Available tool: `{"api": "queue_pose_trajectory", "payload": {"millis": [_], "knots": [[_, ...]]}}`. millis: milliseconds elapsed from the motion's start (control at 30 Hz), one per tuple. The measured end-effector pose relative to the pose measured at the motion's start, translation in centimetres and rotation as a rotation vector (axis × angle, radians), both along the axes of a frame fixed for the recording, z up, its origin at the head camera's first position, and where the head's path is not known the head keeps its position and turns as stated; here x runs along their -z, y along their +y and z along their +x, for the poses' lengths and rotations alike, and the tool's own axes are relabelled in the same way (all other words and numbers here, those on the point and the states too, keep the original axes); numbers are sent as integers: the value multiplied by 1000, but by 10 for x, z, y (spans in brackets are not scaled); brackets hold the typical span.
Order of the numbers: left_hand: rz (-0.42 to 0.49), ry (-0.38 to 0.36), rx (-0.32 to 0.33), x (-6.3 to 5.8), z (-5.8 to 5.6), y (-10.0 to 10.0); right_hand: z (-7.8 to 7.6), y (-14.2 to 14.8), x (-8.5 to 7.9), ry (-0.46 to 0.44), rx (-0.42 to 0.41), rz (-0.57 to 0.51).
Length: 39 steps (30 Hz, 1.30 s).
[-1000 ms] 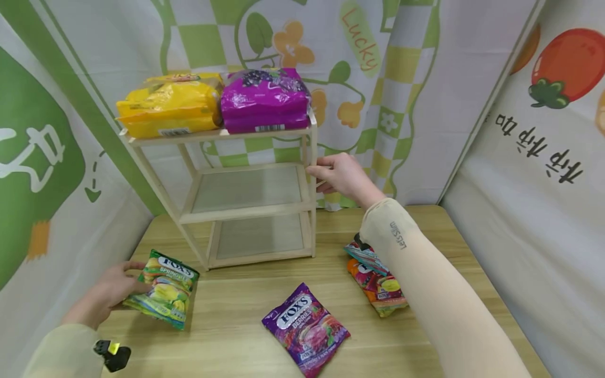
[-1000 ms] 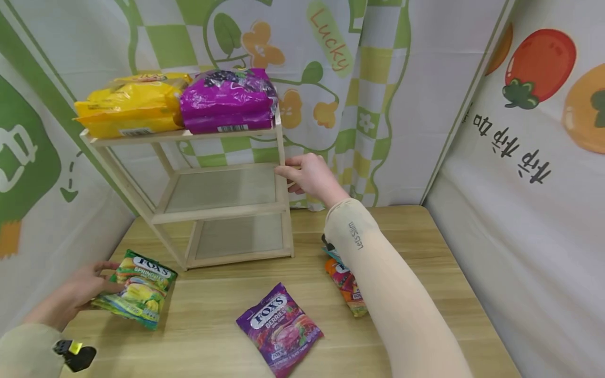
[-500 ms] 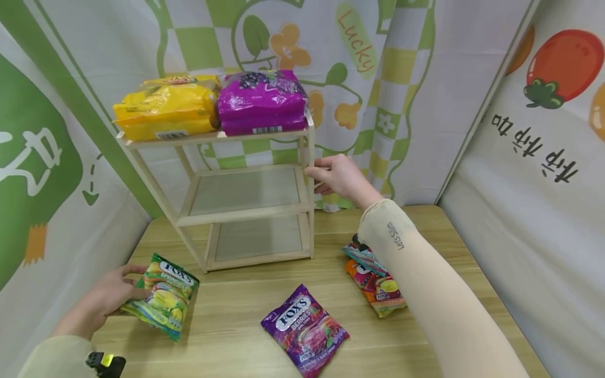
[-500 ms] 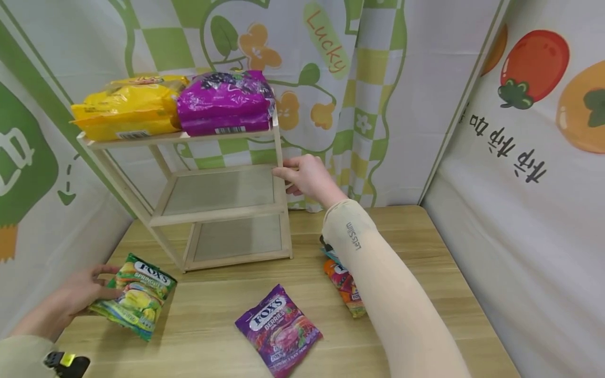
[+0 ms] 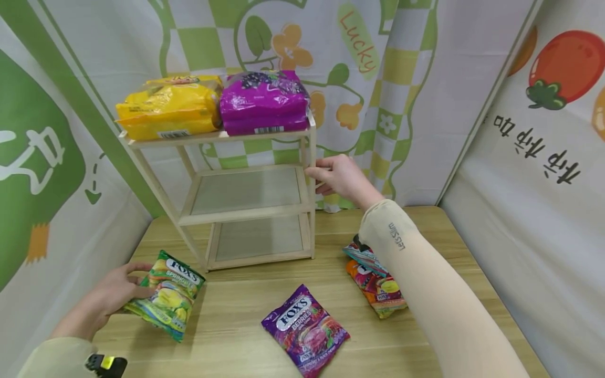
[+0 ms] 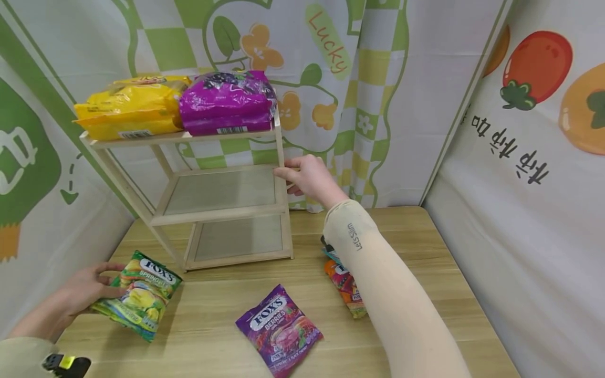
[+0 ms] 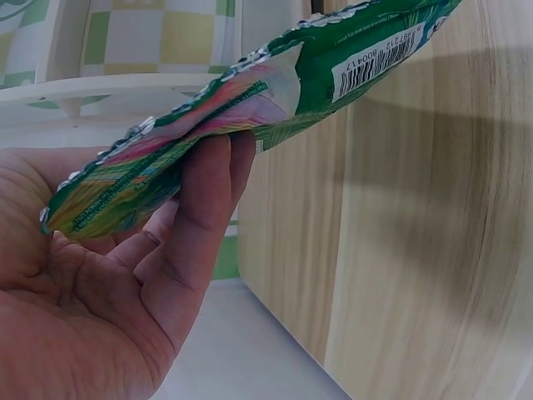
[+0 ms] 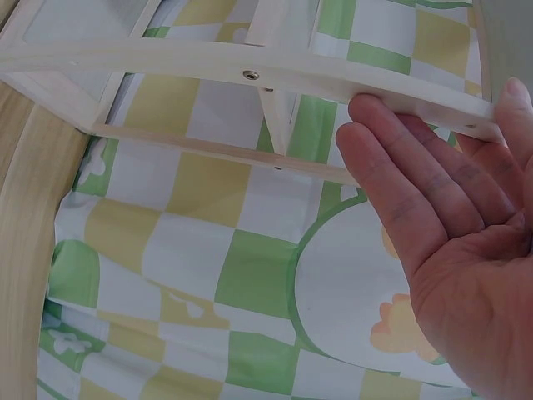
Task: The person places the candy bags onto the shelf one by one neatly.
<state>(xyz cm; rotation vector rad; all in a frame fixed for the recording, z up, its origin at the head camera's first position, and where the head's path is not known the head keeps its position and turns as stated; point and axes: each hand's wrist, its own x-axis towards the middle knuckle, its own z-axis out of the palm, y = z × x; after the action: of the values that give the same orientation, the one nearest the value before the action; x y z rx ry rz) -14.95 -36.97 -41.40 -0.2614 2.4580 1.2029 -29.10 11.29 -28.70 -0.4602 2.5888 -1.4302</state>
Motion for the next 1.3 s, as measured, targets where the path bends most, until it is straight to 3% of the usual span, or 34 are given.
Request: {"api": "queue_pose_trajectory", "payload": {"millis": [700,1300], "knots": [[94,31,26,-12,5,11,1,-1,-1,-15,7,-16],[74,66,48,-24,5,20,2,-2,-2,-11,20,-1]]}}
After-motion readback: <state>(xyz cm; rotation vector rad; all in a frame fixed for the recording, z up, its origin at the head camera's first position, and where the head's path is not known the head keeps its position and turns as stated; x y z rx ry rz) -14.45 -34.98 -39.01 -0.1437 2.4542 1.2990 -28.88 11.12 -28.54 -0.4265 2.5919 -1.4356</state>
